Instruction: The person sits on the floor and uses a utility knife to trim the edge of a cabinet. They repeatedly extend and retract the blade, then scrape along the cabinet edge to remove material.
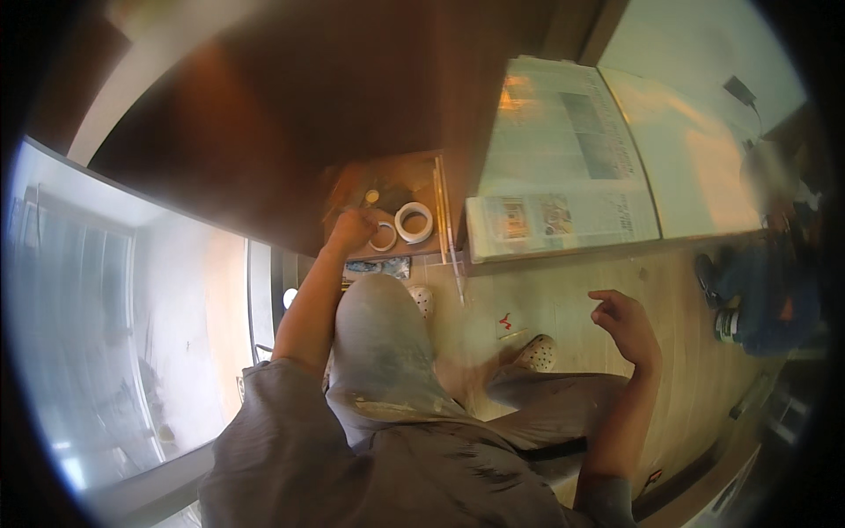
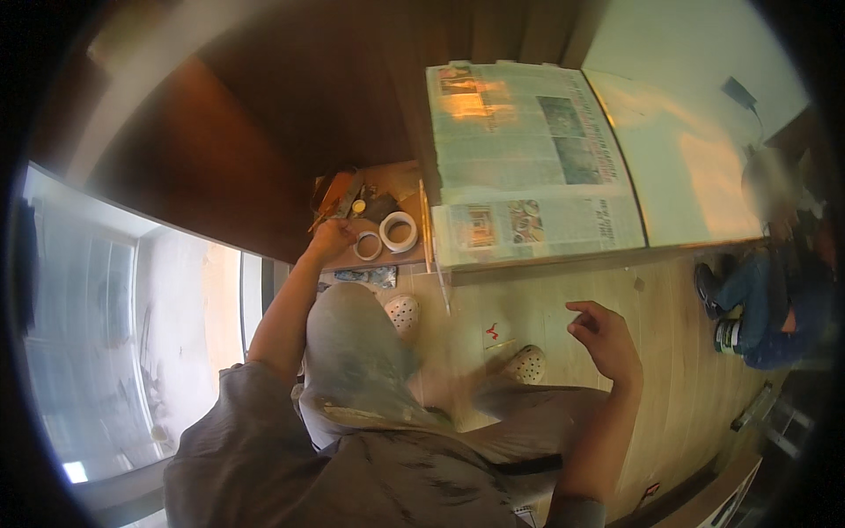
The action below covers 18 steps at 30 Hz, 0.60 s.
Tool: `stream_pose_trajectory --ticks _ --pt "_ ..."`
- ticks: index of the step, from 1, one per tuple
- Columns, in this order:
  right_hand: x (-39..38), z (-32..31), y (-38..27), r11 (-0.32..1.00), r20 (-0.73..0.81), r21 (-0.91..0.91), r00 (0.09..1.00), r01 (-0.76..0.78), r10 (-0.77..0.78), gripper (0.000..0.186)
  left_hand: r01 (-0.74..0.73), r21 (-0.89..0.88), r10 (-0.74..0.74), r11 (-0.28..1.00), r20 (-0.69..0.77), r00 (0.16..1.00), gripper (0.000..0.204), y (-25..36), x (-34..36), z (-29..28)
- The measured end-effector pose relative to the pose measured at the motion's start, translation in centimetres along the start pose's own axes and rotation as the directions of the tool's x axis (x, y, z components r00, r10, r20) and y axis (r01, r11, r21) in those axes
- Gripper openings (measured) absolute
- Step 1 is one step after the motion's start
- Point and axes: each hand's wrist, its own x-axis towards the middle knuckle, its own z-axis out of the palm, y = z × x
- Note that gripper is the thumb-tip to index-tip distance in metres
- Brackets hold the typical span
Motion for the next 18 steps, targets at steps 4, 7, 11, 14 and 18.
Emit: stream_pose_trajectory --ticks 4,7,11,14,18 --pt "2.6 1.0 -0.3 1.0 0.035 -0.007 0.999 0.014 -0.014 0.034 0.164 0.101 -0.143 0.981 -0.185 0.972 0.021 -7.9 -0.8 3.5" --pt "3.6 1.8 0.0 1.0 0.065 -0.013 0.998 -0.008 0.009 0.034 0.174 0.006 -0.167 0.985 -0.256 0.952 0.017 -9.7 -3.2 6.4" --pt "3.4 2.4 1.2 0.992 0.071 -0.047 0.99 -0.119 0.122 0.034 0.12 -0.065 -0.131 0.991 -0.206 0.97 0.015 -10.7 -9.0 12.9" --pt "2.9 2.1 1.9 0.982 0.059 -0.112 0.986 -0.149 0.156 0.035 0.253 -0.187 -0.25 0.949 0.04 0.967 0.019 -12.8 -14.5 19.4" --pt "3.4 2.7 2.7 0.989 0.057 -0.087 0.991 -0.119 0.124 0.035 0.347 -0.287 -0.337 0.893 0.087 0.938 0.027 -16.9 -20.7 28.8"
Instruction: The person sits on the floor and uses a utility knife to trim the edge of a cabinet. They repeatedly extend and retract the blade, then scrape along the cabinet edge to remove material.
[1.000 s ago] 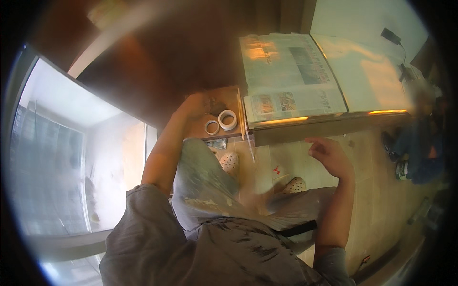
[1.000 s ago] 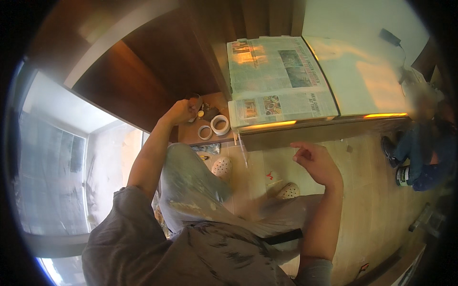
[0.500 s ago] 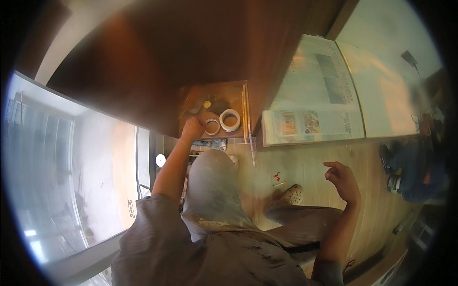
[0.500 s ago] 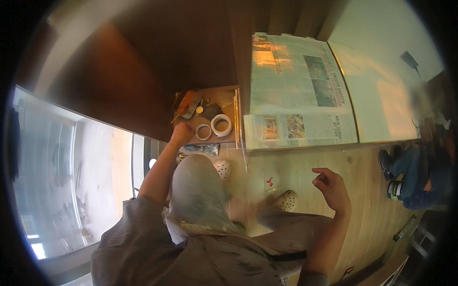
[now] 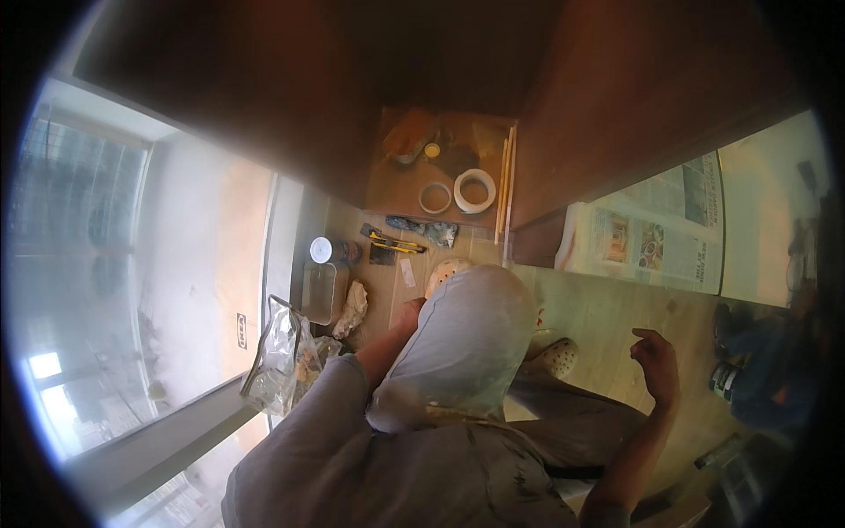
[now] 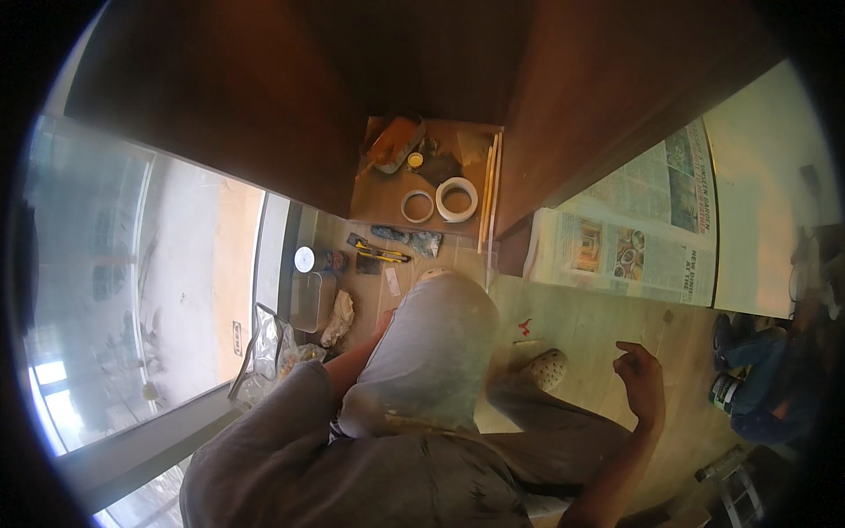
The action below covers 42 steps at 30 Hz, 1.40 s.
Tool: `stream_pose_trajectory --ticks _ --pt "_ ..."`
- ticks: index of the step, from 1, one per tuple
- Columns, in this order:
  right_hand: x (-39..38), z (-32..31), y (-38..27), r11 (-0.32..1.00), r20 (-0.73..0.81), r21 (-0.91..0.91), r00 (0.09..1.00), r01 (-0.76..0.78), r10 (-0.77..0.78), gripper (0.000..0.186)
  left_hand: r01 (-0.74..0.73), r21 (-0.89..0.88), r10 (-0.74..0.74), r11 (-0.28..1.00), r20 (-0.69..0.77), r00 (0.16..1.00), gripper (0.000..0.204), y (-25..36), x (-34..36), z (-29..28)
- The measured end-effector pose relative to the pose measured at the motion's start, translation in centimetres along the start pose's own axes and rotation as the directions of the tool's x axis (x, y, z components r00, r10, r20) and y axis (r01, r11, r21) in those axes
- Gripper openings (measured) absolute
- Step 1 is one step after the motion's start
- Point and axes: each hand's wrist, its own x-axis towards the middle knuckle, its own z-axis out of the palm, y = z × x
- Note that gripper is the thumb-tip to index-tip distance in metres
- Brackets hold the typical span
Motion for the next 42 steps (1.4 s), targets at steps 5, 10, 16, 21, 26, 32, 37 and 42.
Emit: stream_pose_trajectory --ticks 5,10,16,21,26,32,37,42 --pt "-0.7 0.3 1.2 0.998 -0.008 -0.048 0.999 -0.036 0.036 0.035 0.181 -0.002 -0.181 0.983 -0.025 0.983 0.03 4.6 -1.5 -3.3" --pt "-0.2 0.6 1.8 0.998 0.03 -0.032 0.998 -0.059 0.06 0.034 0.215 0.178 -0.174 0.96 -0.221 0.96 0.041 6.1 1.9 -7.6" --pt "0.1 1.4 4.2 0.998 0.008 0.035 0.999 -0.05 0.05 0.035 0.044 0.447 0.058 0.894 -0.211 0.976 0.036 5.6 8.9 -9.5" --pt "0.2 1.4 4.3 0.986 0.017 -0.115 0.992 -0.119 0.122 0.036 -0.081 0.622 0.103 0.779 0.0 0.995 0.027 5.3 11.7 -8.6" --pt "-0.3 0.9 5.5 0.971 0.006 -0.179 0.987 -0.158 0.162 0.037 -0.217 0.793 0.178 0.57 0.138 0.974 0.018 5.2 12.6 -8.7" --pt "0.7 1.0 5.9 0.988 0.007 -0.155 1.0 -0.024 0.025 0.036 -0.375 0.86 0.529 0.347 0.151 0.835 0.025 0.6 12.3 -11.3" --pt "1.1 0.1 4.5 0.999 0.137 -0.039 0.991 0.007 -0.001 0.032 -0.246 0.223 0.304 0.943 -0.284 0.909 0.028 13.4 3.2 -14.5" --pt "-0.5 0.7 -3.5 0.889 0.34 0.409 0.869 0.208 -0.359 0.028 -0.658 0.119 0.554 0.743 -0.66 0.507 0.033 33.9 -10.7 -26.6"
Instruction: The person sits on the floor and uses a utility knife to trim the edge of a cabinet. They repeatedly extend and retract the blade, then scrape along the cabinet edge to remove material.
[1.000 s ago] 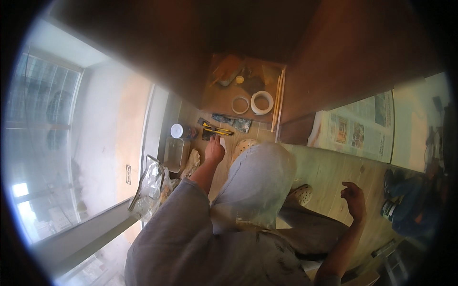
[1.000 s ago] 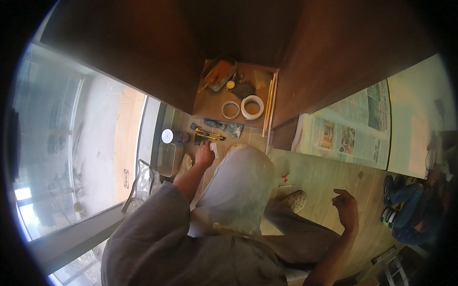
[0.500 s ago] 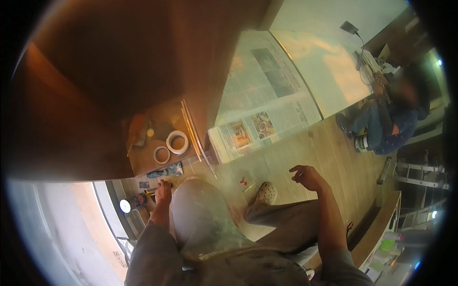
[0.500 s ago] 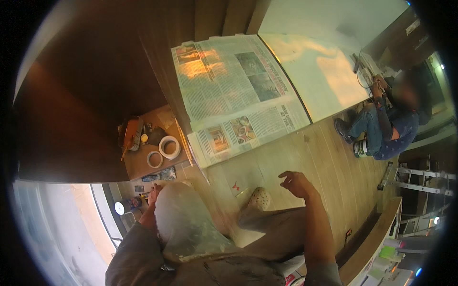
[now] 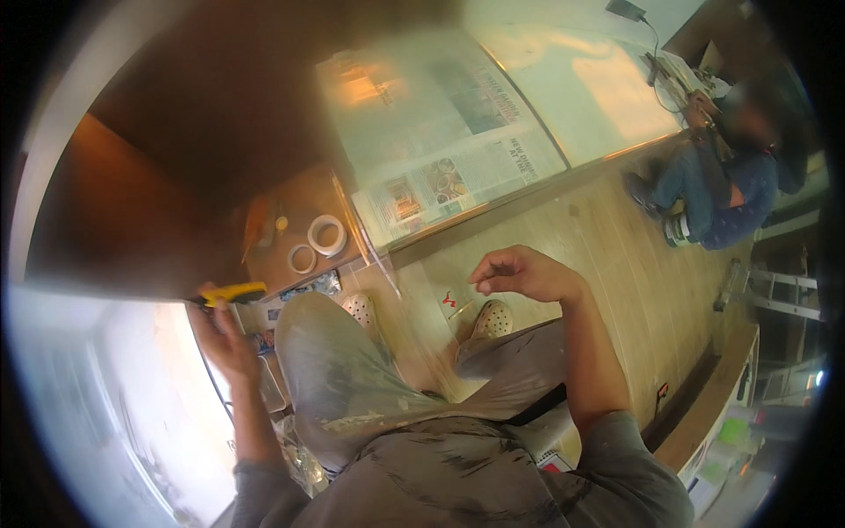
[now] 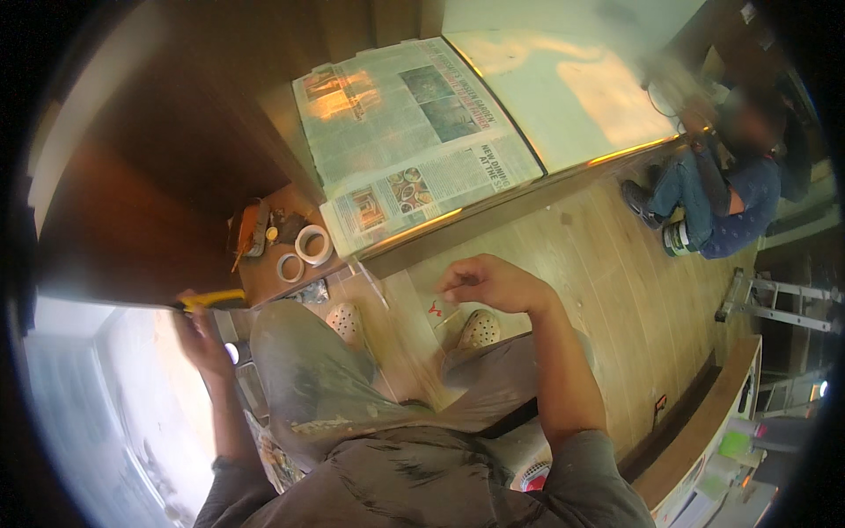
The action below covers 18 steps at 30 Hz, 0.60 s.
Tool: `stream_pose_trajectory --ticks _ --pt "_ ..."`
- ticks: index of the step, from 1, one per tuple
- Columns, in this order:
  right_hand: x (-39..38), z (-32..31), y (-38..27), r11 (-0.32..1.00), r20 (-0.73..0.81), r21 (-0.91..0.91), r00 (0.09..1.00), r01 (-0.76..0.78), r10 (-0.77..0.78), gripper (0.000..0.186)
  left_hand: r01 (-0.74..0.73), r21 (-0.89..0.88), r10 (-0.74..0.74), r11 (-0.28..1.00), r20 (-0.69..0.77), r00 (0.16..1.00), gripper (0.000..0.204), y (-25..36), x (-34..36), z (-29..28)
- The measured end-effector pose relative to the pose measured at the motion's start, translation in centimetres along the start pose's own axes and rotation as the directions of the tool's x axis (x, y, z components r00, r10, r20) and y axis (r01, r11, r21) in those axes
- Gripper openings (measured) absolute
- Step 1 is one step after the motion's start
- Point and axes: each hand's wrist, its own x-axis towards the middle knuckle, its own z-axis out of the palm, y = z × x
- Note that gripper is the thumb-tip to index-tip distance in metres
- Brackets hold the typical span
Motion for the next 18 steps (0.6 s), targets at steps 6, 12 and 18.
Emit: stream_pose_trajectory --ticks 6,12,18 --pt "-1.9 4.1 -10.1 0.918 0.001 0.018 0.918 0.396 -0.396 0.067 0.145 -0.498 0.128 0.855 0.474 0.871 0.017 18.1 3.6 2.7" --pt "-1.3 2.4 -9.1 0.82 -0.091 0.429 0.921 0.38 -0.379 0.066 0.376 -0.502 -0.015 0.779 0.585 0.811 0.024 20.1 4.3 16.3" --pt "-1.3 3.1 -6.8 0.85 -0.19 0.388 0.933 0.356 -0.304 0.048 0.551 -0.639 0.019 0.537 0.663 0.748 0.024 18.0 2.4 18.4"
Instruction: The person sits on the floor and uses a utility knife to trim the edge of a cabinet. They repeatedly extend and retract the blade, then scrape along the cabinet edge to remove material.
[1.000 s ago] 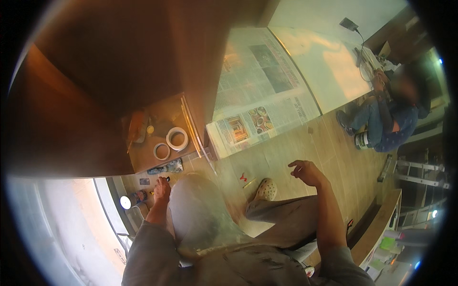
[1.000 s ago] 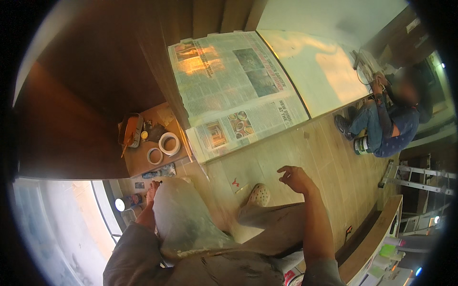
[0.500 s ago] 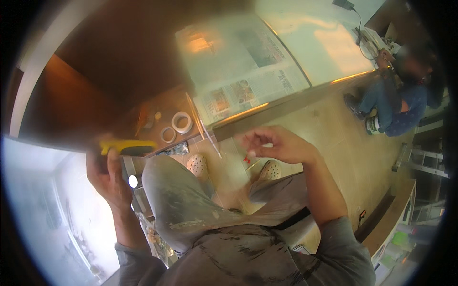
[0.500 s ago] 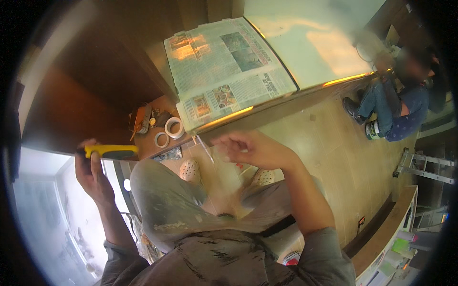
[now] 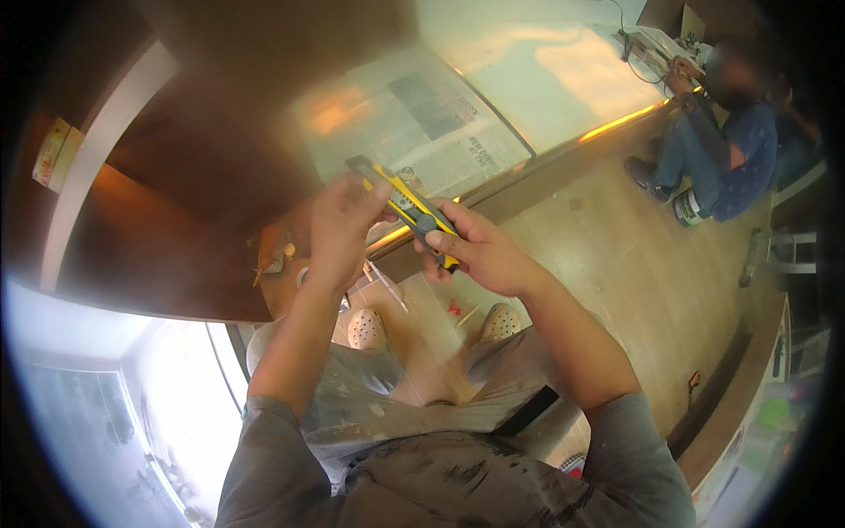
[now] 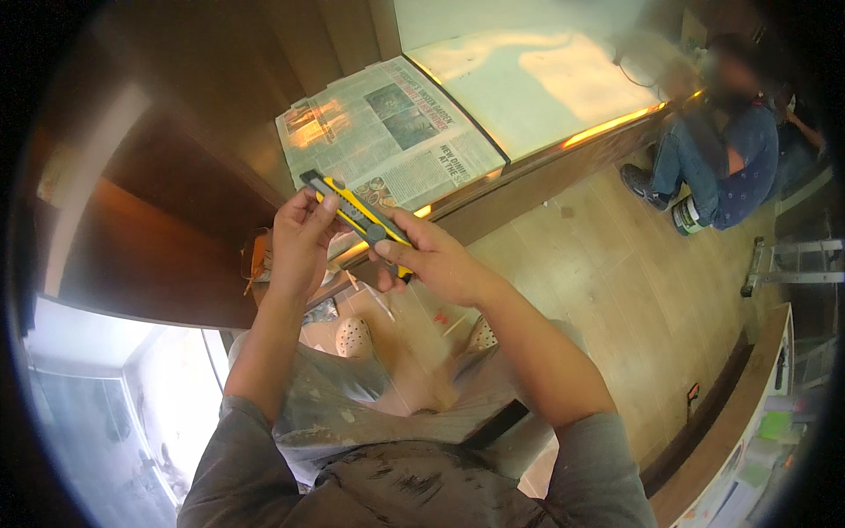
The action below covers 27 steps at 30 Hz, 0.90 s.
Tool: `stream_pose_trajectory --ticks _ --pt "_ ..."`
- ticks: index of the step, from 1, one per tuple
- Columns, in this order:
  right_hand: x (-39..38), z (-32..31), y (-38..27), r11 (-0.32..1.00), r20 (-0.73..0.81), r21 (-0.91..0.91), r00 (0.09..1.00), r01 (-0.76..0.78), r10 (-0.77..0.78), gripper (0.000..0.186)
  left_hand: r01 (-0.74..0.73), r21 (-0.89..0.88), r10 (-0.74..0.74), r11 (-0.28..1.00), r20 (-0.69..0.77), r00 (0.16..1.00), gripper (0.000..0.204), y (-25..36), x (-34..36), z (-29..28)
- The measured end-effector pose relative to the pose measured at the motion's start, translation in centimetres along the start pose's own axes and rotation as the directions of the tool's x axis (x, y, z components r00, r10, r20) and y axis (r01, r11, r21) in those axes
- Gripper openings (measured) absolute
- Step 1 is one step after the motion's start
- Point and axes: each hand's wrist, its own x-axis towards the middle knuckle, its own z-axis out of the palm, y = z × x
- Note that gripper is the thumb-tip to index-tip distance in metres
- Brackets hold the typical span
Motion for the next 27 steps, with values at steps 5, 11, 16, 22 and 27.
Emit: stream_pose_trajectory --ticks 5,11,16,22,27 --pt "-0.7 -1.4 0.8 0.996 -0.001 0.085 1.0 0.029 -0.029 0.044 0.08 -0.012 -0.076 0.997 0.193 0.978 0.023 -1.7 1.0 -1.5" --pt "1.0 -0.8 0.3 0.994 -0.052 0.105 0.999 0.014 -0.009 0.036 0.136 -0.067 -0.121 0.988 0.195 0.973 0.019 -1.8 1.8 -2.8" --pt "1.6 -0.6 0.2 0.993 -0.08 0.108 0.996 -0.04 0.049 0.033 0.14 -0.127 -0.11 0.982 0.215 0.97 0.018 -1.7 1.6 -3.2" --pt "1.4 -0.2 0.1 0.987 -0.134 0.153 0.988 -0.051 0.072 0.033 0.127 -0.096 -0.1 0.987 0.247 0.964 0.017 -1.9 1.5 -3.1" --pt "0.8 -0.3 0.1 0.99 -0.166 0.135 0.984 -0.039 0.061 0.031 0.159 -0.134 -0.122 0.978 0.247 0.961 0.017 -1.6 1.0 -2.1"
